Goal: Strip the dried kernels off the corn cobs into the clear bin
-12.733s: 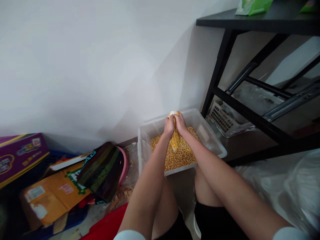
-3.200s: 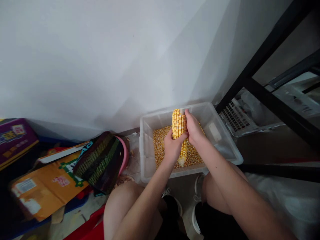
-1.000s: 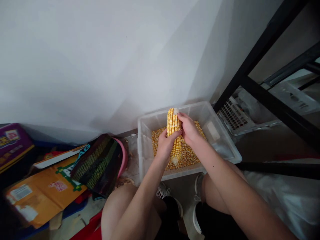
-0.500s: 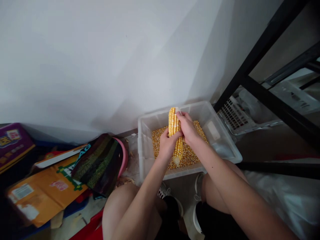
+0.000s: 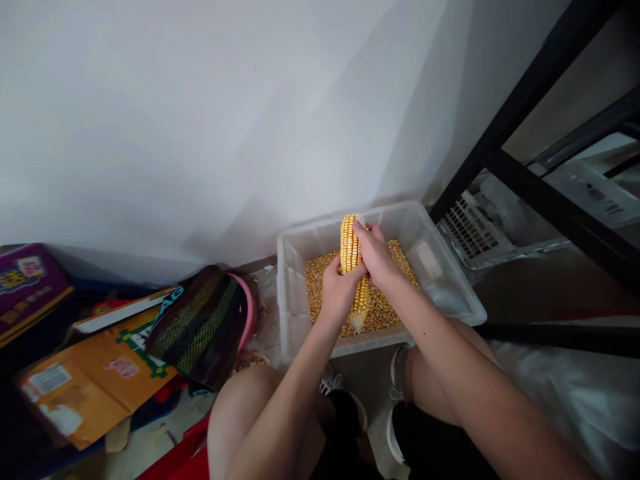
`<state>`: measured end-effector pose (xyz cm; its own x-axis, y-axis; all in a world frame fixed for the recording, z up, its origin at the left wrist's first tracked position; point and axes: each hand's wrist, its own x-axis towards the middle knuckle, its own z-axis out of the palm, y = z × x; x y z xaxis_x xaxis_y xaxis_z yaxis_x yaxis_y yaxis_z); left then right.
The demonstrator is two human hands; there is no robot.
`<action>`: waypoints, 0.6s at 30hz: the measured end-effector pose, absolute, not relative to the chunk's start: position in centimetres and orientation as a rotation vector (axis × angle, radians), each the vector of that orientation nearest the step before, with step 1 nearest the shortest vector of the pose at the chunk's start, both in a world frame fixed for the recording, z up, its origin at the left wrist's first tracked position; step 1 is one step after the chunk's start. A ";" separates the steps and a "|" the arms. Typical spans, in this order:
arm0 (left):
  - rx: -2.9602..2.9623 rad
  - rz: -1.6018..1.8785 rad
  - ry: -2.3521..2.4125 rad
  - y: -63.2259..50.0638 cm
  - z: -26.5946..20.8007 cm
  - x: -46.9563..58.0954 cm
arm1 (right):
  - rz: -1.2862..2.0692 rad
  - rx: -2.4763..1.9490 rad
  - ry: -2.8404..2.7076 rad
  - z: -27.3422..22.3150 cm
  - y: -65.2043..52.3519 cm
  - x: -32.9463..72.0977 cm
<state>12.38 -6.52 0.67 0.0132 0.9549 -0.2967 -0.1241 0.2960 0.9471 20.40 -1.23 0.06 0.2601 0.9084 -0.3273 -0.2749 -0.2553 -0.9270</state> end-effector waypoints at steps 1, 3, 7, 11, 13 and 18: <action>0.906 1.044 1.260 -6.6 0.6 12.4 | 1.271 -1.385 -0.653 -0.2 -1.1 20.4; 0.913 1.030 1.271 -6.6 0.4 12.4 | 1.246 -1.412 -0.638 -0.5 -0.9 20.4; 0.879 0.996 1.234 -6.7 0.1 12.5 | 1.232 -1.473 -0.567 -0.1 -0.6 20.7; 0.818 0.977 1.185 -6.6 0.3 12.4 | 1.252 -1.437 -0.496 0.6 -0.7 21.1; 0.752 0.969 1.153 -6.4 0.5 12.2 | 1.312 -1.348 -0.437 1.0 -0.8 21.2; 0.561 0.897 1.089 -5.9 1.3 11.9 | 1.446 -1.230 -0.426 1.8 -1.1 21.0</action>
<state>11.90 -5.89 1.34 0.1815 0.8412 -0.5094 -0.3392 0.5398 0.7705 21.00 -1.12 1.79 0.1797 0.8806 -0.4384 -0.5022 -0.3011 -0.8106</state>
